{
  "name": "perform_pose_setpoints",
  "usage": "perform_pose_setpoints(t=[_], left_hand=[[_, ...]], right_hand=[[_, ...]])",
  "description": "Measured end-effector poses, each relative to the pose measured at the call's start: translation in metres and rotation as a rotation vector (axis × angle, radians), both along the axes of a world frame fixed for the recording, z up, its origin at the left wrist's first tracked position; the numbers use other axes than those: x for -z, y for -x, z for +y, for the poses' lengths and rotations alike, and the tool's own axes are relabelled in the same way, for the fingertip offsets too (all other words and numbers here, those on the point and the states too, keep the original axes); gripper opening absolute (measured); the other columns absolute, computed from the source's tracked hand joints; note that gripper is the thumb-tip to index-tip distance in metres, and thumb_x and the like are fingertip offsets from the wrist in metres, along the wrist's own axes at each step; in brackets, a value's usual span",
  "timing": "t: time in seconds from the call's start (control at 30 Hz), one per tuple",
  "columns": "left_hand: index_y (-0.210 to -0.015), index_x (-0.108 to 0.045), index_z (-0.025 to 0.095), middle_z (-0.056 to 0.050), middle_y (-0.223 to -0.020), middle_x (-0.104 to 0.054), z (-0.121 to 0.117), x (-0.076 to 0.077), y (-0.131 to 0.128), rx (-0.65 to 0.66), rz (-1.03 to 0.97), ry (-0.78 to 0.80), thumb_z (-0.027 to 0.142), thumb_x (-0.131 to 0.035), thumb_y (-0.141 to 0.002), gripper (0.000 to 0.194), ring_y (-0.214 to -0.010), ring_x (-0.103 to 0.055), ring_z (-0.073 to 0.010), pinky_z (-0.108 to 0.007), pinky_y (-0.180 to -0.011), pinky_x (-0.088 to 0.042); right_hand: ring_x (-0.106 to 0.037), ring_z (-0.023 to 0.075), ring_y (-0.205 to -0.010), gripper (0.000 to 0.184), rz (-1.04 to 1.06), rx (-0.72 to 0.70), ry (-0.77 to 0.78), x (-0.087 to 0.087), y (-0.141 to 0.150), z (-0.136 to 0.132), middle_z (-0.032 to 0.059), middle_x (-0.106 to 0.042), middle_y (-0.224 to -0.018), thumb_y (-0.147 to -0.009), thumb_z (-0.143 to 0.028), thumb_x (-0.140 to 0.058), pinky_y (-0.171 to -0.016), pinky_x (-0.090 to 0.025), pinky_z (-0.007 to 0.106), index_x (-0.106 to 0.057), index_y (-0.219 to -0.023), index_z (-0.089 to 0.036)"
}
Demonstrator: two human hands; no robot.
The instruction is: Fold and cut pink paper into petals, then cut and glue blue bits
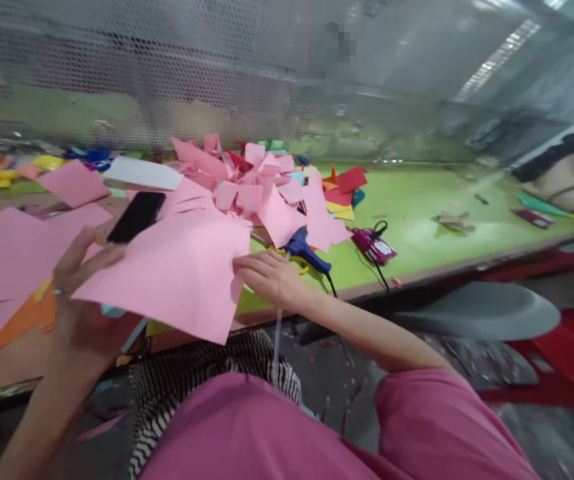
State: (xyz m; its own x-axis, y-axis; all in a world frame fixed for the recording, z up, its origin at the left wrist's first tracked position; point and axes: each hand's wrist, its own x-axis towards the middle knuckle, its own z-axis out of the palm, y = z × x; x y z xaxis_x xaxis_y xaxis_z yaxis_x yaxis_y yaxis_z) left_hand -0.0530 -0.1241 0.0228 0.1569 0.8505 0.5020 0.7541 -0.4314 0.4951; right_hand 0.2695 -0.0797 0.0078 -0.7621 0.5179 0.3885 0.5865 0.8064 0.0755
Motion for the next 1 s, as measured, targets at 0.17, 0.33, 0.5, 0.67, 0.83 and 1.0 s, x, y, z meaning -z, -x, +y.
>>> perform_pose_setpoints(t=[0.17,0.33,0.5,0.67,0.83,1.0], left_hand=[[-0.134,-0.040,0.077,0.027,-0.152,-0.046,-0.025,0.025,0.012,0.010,0.043,0.040,0.040,-0.057,-0.091,0.059,-0.119,-0.064,-0.0330,-0.059,-0.093,-0.056],[-0.136,-0.043,0.068,0.018,-0.154,-0.048,-0.009,0.044,0.014,0.080,0.161,0.115,0.036,-0.059,-0.088,0.060,-0.123,-0.062,-0.0329,-0.056,-0.093,-0.057],[-0.106,-0.060,0.040,0.000,-0.135,-0.064,0.014,0.067,0.011,0.217,0.239,0.045,0.032,-0.062,-0.089,0.019,-0.117,-0.066,-0.0306,-0.052,-0.095,-0.057],[-0.112,-0.059,0.032,-0.006,-0.130,-0.069,0.021,0.064,0.000,0.261,0.349,0.034,0.017,-0.049,-0.090,0.028,-0.116,-0.067,-0.0271,-0.047,-0.097,-0.055],[-0.107,-0.061,0.025,-0.005,-0.123,-0.073,0.012,0.038,-0.023,0.047,0.153,0.226,0.026,-0.045,-0.097,0.019,-0.114,-0.068,-0.0213,-0.041,-0.099,-0.054],[-0.108,-0.062,0.024,-0.002,-0.123,-0.074,0.009,0.028,-0.032,-0.006,-0.042,0.378,0.028,-0.054,-0.092,0.019,-0.112,-0.068,-0.0192,-0.039,-0.101,-0.053]], right_hand=[[-0.050,0.0297,-0.138,0.041,-0.095,0.273,-0.010,0.013,-0.023,-0.020,0.0154,-0.058,-0.149,-0.101,-0.032,-0.055,-0.114,-0.038,0.051,-0.059,-0.139,-0.018],[-0.049,0.0371,-0.138,0.038,-0.178,0.645,-0.028,0.015,-0.054,-0.019,0.0167,-0.052,-0.154,-0.099,-0.034,-0.057,-0.111,-0.038,0.058,-0.062,-0.135,-0.024],[-0.053,0.0326,-0.133,0.034,-0.219,0.758,0.009,0.018,-0.083,-0.007,0.0149,-0.058,-0.148,-0.103,-0.035,-0.050,-0.108,-0.042,0.050,-0.064,-0.132,-0.025],[-0.052,0.0357,-0.135,0.038,-0.228,0.837,0.111,0.007,-0.112,0.019,0.0158,-0.054,-0.152,-0.102,-0.032,-0.051,-0.105,-0.045,0.055,-0.063,-0.137,-0.024],[-0.042,0.0319,-0.146,0.050,-0.186,0.429,0.114,-0.009,-0.085,0.007,0.0087,-0.047,-0.160,-0.098,-0.028,-0.056,-0.116,-0.037,0.056,-0.053,-0.148,-0.030],[-0.046,0.0268,-0.144,0.055,-0.149,-0.049,0.172,-0.007,-0.038,-0.008,0.0058,-0.055,-0.153,-0.098,-0.035,-0.061,-0.124,-0.030,0.052,-0.048,-0.151,-0.035]])
